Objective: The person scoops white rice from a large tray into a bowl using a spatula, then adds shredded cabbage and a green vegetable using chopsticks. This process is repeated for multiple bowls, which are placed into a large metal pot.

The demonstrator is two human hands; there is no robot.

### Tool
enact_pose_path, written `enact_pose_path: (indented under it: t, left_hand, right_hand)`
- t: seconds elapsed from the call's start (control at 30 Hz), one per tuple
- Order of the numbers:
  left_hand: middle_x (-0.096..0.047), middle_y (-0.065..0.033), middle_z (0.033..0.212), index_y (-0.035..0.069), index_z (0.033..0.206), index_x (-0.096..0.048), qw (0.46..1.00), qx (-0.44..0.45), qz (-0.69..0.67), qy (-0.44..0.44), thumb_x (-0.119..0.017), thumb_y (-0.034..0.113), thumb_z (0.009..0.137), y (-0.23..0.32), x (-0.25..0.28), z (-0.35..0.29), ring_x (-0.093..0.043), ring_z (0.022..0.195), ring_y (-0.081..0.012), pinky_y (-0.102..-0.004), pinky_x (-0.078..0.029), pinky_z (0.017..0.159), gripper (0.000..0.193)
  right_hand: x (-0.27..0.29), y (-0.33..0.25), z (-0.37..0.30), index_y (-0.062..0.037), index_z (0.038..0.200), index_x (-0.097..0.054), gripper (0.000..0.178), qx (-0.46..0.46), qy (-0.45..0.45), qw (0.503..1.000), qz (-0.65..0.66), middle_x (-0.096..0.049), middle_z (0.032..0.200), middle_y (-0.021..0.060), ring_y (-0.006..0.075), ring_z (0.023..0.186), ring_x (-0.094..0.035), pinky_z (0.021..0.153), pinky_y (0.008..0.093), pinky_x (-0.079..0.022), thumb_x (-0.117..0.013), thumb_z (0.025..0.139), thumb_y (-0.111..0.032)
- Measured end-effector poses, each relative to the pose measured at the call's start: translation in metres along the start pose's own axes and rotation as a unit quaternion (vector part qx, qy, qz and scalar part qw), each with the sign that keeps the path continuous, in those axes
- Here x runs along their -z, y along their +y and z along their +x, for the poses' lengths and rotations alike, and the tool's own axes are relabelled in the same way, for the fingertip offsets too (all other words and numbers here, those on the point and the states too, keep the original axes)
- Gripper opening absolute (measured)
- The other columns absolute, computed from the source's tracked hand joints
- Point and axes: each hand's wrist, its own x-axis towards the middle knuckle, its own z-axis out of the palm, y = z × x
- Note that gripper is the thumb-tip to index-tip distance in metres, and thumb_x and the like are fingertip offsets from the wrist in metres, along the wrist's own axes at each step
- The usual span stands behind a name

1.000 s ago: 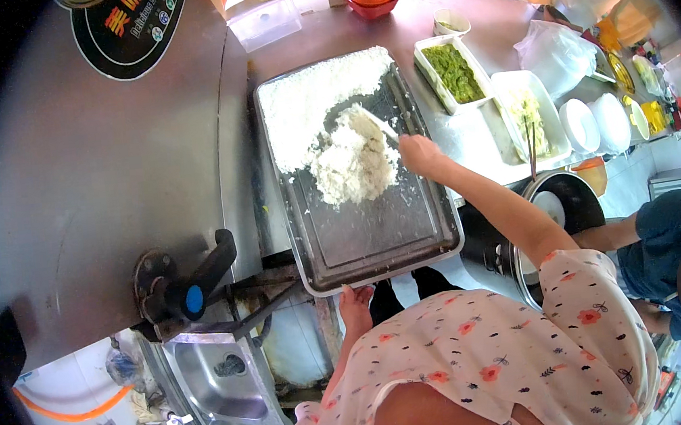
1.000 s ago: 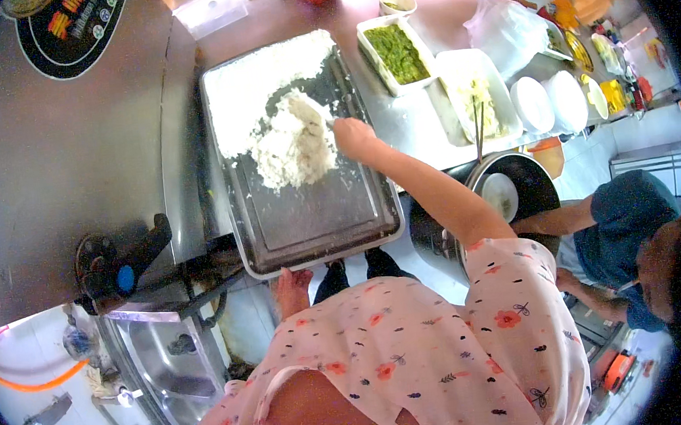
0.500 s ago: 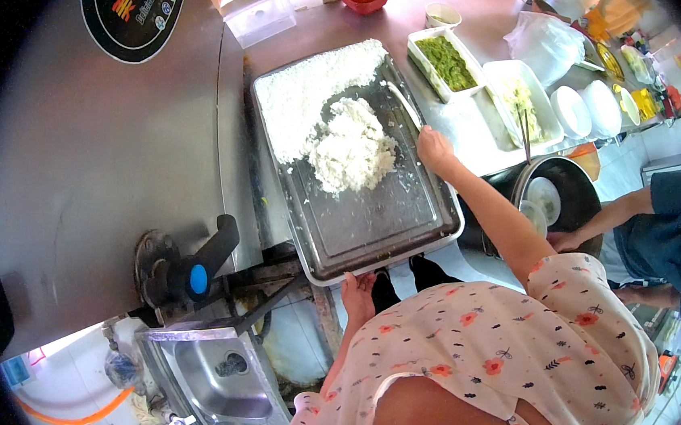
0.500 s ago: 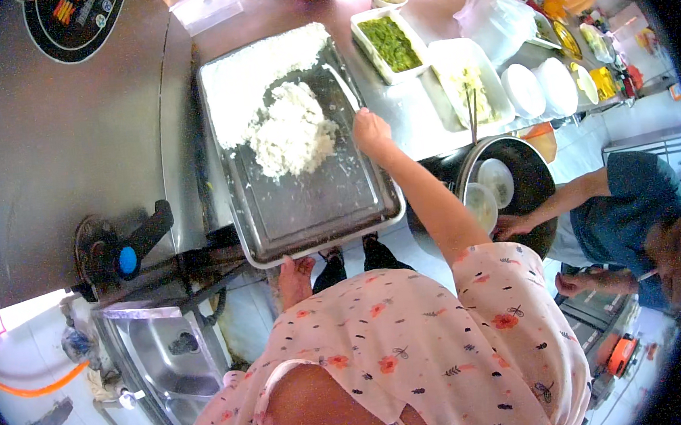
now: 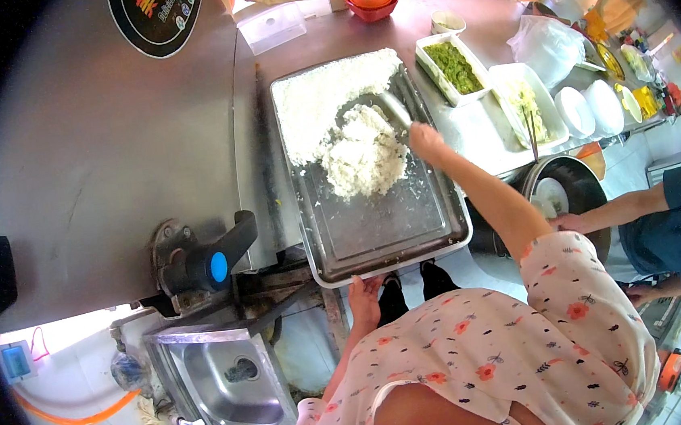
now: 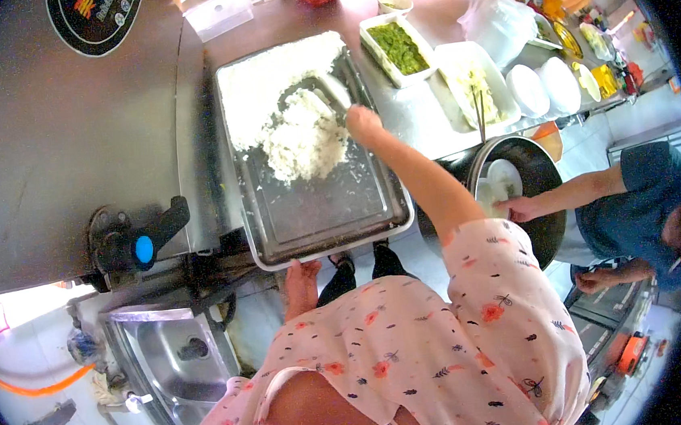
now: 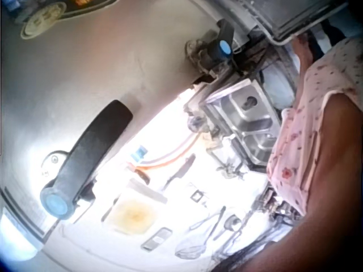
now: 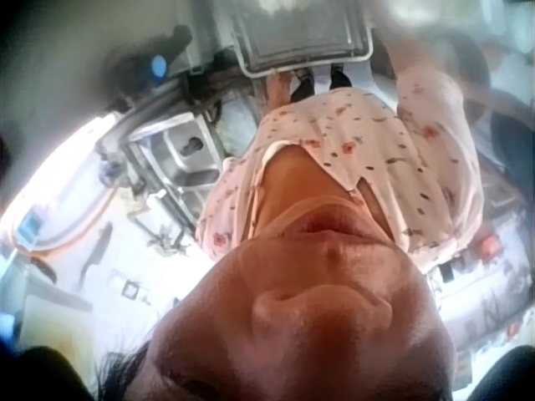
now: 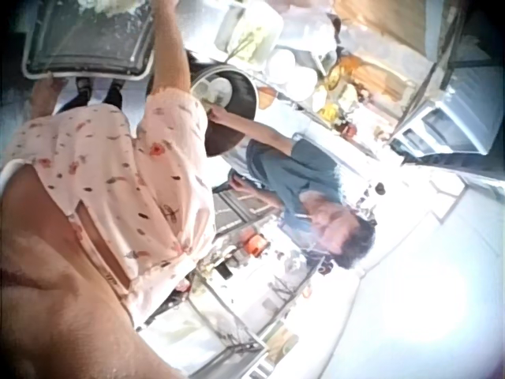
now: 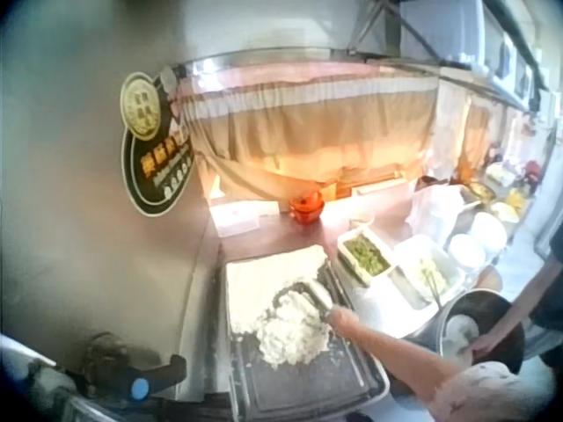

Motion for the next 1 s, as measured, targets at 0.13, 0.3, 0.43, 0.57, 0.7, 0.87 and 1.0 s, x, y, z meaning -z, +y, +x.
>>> enact_pose_path:
  t: [0.13, 0.3, 0.43, 0.57, 0.7, 0.87, 1.0]
  left_hand:
    - [-0.060, -0.0101, 0.088, 0.004, 0.096, -0.048, 0.999, 0.008, 0.005, -0.031, -0.043, 0.028, 0.094, -0.004, -0.017, -0.002, -0.058, 0.081, -0.0216, -0.0371, -0.047, 0.081, 0.025]
    - [-0.059, -0.0100, 0.090, 0.005, 0.097, -0.050, 0.999, -0.011, 0.028, -0.020, -0.043, 0.029, 0.093, -0.005, 0.006, 0.003, -0.057, 0.082, -0.0225, -0.0393, -0.046, 0.082, 0.025]
    - [-0.059, -0.0106, 0.090, 0.004, 0.099, -0.049, 0.999, -0.017, 0.031, -0.005, -0.043, 0.031, 0.093, -0.010, 0.001, 0.002, -0.056, 0.082, -0.0231, -0.0398, -0.047, 0.079, 0.027]
    - [-0.058, -0.0108, 0.087, 0.004, 0.098, -0.049, 0.999, -0.011, 0.038, -0.029, -0.042, 0.031, 0.093, -0.012, 0.007, 0.007, -0.056, 0.078, -0.0236, -0.0401, -0.048, 0.077, 0.029]
    - [-0.057, -0.0109, 0.083, 0.004, 0.096, -0.049, 0.998, -0.014, 0.053, 0.026, -0.043, 0.032, 0.093, -0.013, -0.009, 0.006, -0.056, 0.074, -0.0236, -0.0398, -0.048, 0.075, 0.029]
    - [-0.056, -0.0114, 0.083, 0.005, 0.095, -0.047, 0.996, -0.040, 0.041, 0.070, -0.042, 0.031, 0.093, -0.016, 0.003, 0.000, -0.055, 0.073, -0.0236, -0.0392, -0.048, 0.073, 0.027]
    - [-0.058, -0.0108, 0.078, 0.005, 0.092, -0.048, 0.994, -0.037, 0.048, 0.095, -0.044, 0.030, 0.093, -0.014, -0.020, -0.002, -0.056, 0.070, -0.0221, -0.0372, -0.048, 0.070, 0.026]
  right_hand:
    - [-0.034, 0.017, -0.046, -0.0039, 0.087, -0.061, 0.021, 0.070, -0.049, 0.994, -0.070, -0.062, 0.083, 0.0207, 0.0357, 0.081, -0.061, 0.072, 0.0432, -0.050, -0.044, 0.080, -0.012]
    - [0.043, -0.011, -0.076, -0.0085, 0.117, -0.051, 0.034, 0.124, -0.045, 0.991, -0.020, -0.062, 0.084, 0.0208, 0.0370, 0.081, -0.059, 0.070, 0.0443, -0.048, -0.044, 0.084, -0.015]
    - [0.082, -0.032, -0.072, -0.0111, 0.124, -0.046, 0.041, 0.173, -0.095, 0.970, -0.141, -0.063, 0.081, 0.0163, 0.0321, 0.080, -0.062, 0.068, 0.0419, -0.049, -0.043, 0.083, -0.013]
    - [0.054, -0.038, -0.023, -0.0078, 0.111, -0.052, 0.031, 0.210, -0.118, 0.949, -0.202, -0.063, 0.088, 0.0172, 0.0312, 0.085, -0.061, 0.071, 0.0410, -0.049, -0.044, 0.082, -0.014]
    - [0.040, -0.036, -0.003, -0.0044, 0.120, -0.047, 0.035, 0.220, -0.084, 0.957, -0.170, -0.062, 0.080, 0.0175, 0.0318, 0.076, -0.062, 0.065, 0.0406, -0.050, -0.037, 0.088, -0.015]
    - [0.064, -0.046, -0.028, -0.0094, 0.110, -0.055, 0.032, 0.236, -0.113, 0.960, -0.104, -0.062, 0.096, 0.0156, 0.0338, 0.092, -0.058, 0.079, 0.0442, -0.047, -0.036, 0.088, -0.022]
    - [0.084, -0.039, 0.001, -0.0098, 0.103, -0.056, 0.028, 0.162, -0.051, 0.983, -0.070, -0.062, 0.093, 0.0176, 0.0347, 0.090, -0.059, 0.077, 0.0442, -0.048, -0.036, 0.088, -0.021]
